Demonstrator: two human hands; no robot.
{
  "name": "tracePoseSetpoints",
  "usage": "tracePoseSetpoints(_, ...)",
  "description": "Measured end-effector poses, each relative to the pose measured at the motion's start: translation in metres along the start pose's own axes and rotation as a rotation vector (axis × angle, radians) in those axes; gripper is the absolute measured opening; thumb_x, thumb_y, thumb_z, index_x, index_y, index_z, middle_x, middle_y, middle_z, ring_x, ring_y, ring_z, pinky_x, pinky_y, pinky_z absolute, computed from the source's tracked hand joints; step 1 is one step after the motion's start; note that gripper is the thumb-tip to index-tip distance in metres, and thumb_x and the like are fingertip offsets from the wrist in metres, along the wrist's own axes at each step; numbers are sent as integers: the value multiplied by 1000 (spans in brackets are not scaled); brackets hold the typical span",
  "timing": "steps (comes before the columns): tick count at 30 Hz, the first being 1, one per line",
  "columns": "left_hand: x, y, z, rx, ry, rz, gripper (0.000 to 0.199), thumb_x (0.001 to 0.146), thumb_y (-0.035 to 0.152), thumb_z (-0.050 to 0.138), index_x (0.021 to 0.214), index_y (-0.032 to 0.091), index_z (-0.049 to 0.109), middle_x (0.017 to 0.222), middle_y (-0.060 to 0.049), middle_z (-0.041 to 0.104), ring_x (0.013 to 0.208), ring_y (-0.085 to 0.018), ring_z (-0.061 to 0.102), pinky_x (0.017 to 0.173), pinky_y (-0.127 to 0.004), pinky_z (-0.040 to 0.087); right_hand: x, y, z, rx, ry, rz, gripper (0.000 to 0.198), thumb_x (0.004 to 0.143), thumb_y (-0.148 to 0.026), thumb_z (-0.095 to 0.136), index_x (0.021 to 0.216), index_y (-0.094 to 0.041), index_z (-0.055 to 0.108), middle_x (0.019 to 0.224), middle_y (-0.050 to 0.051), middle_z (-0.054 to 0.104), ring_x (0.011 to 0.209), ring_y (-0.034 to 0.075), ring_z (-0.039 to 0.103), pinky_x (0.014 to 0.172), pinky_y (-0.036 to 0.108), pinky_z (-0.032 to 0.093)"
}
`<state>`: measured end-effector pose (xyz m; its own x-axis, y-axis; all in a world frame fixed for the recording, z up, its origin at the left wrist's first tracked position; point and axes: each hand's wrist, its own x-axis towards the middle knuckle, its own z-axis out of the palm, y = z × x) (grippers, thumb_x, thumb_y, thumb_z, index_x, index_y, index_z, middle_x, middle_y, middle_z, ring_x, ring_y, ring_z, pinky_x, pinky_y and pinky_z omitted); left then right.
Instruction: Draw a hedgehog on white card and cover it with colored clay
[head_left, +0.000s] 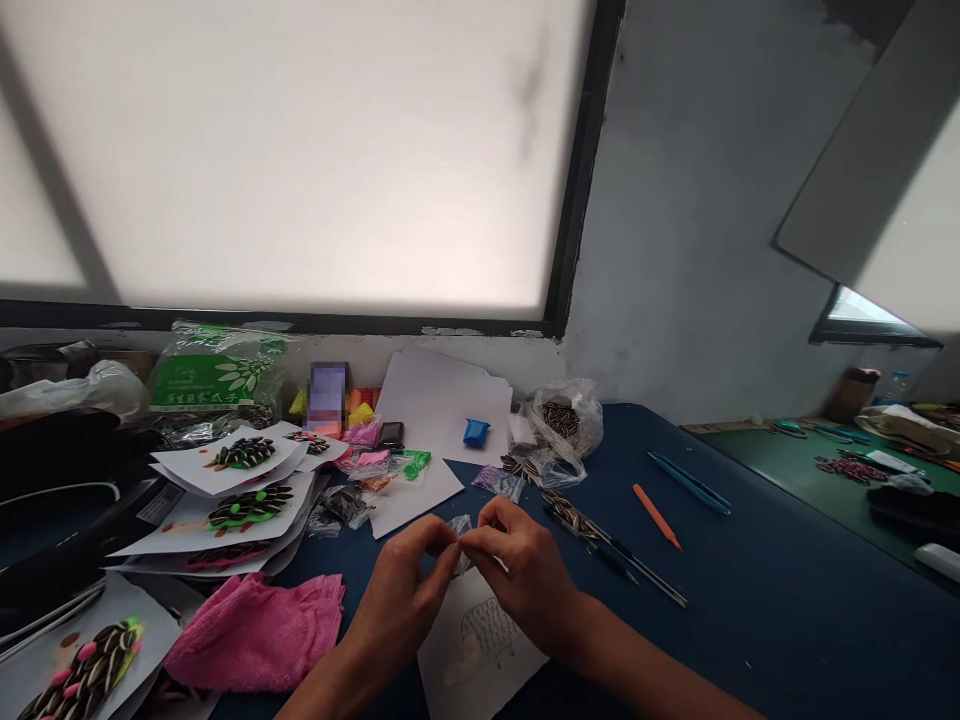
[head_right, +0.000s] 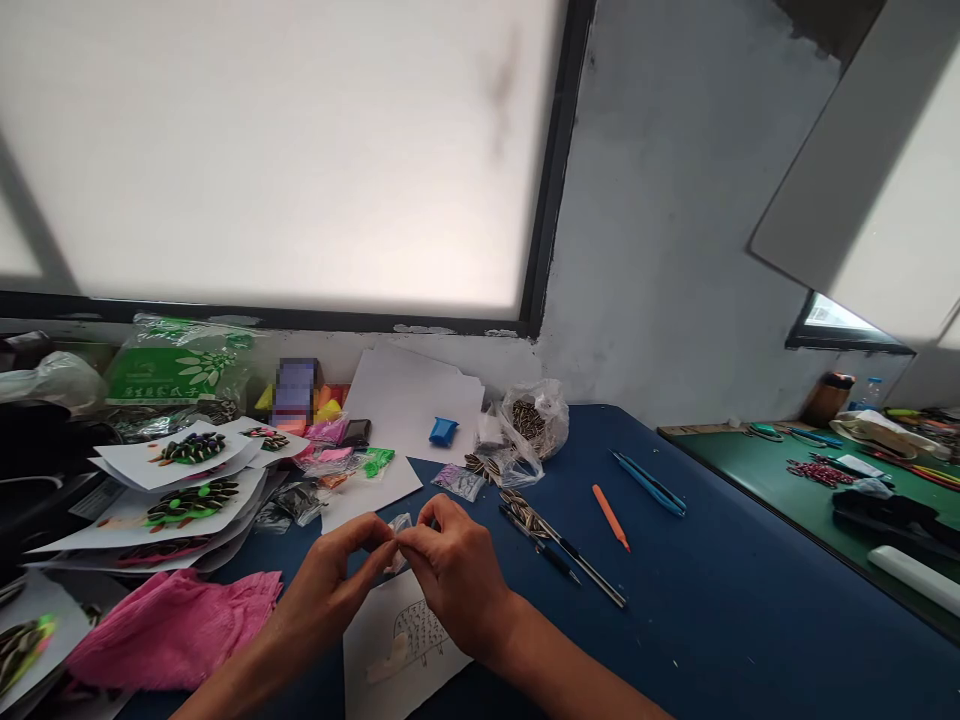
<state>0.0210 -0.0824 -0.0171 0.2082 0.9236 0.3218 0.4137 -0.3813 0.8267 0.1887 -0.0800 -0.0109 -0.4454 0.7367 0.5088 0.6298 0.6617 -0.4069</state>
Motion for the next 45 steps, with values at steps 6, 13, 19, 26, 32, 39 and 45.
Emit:
tracePoseSetpoints(6, 2, 4, -5, -69, -12, -104, 32, 85, 44, 49, 67, 19, 57, 67, -1, 60, 66, -18, 54, 60, -27, 39, -3, 1, 3, -98, -42, -98, 26, 92, -12, 46, 109, -18, 64, 102, 11, 55, 88, 20, 56, 72, 31, 48)
tracePoseSetpoints(13, 2, 13, -13, -111, -116, -108, 33, 85, 42, 47, 62, 20, 51, 60, 1, 55, 60, -16, 51, 58, -27, 39, -3, 6, 8, -233, -16, -167, 21, 92, -10, 50, 104, -19, 64, 107, 12, 61, 90, 22, 60, 74, 34, 49)
tracePoseSetpoints(19, 1, 11, -16, -25, -48, 130, 23, 84, 40, 60, 98, 22, 62, 102, -5, 64, 99, -24, 57, 87, -33, 45, -1, 9, 4, -85, 60, -123, 6, 92, -20, 58, 93, -16, 63, 81, 5, 64, 73, 18, 59, 67, 29, 45)
tracePoseSetpoints(26, 4, -13, -6, -13, -74, 236, 26, 94, 26, 42, 107, 20, 63, 96, -7, 70, 86, -20, 65, 76, -30, 51, -1, 3, -4, -63, 2, -90, 20, 94, -16, 52, 109, -19, 64, 84, 4, 62, 74, 18, 56, 67, 29, 42)
tracePoseSetpoints(32, 3, -14, -4, -14, -83, 199, 27, 92, 29, 46, 109, 19, 66, 95, -6, 73, 83, -20, 67, 74, -29, 51, 0, 6, -6, -80, -22, -21, 13, 93, -16, 54, 91, -16, 67, 84, 5, 57, 74, 16, 54, 65, 27, 42)
tracePoseSetpoints(39, 2, -4, -6, -57, -130, 99, 29, 92, 41, 51, 84, 20, 69, 78, -3, 72, 71, -18, 64, 63, -25, 46, -2, 6, -9, 76, -32, 6, 16, 94, -21, 57, 85, -17, 69, 77, 2, 57, 69, 14, 54, 60, 24, 41)
tracePoseSetpoints(45, 2, -1, -6, -1, -68, 162, 27, 94, 36, 47, 77, 19, 62, 68, 0, 65, 62, -15, 58, 58, -23, 44, -4, 1, -6, 150, 54, 20, 19, 93, -23, 53, 80, -16, 65, 75, 3, 59, 64, 13, 54, 57, 24, 41)
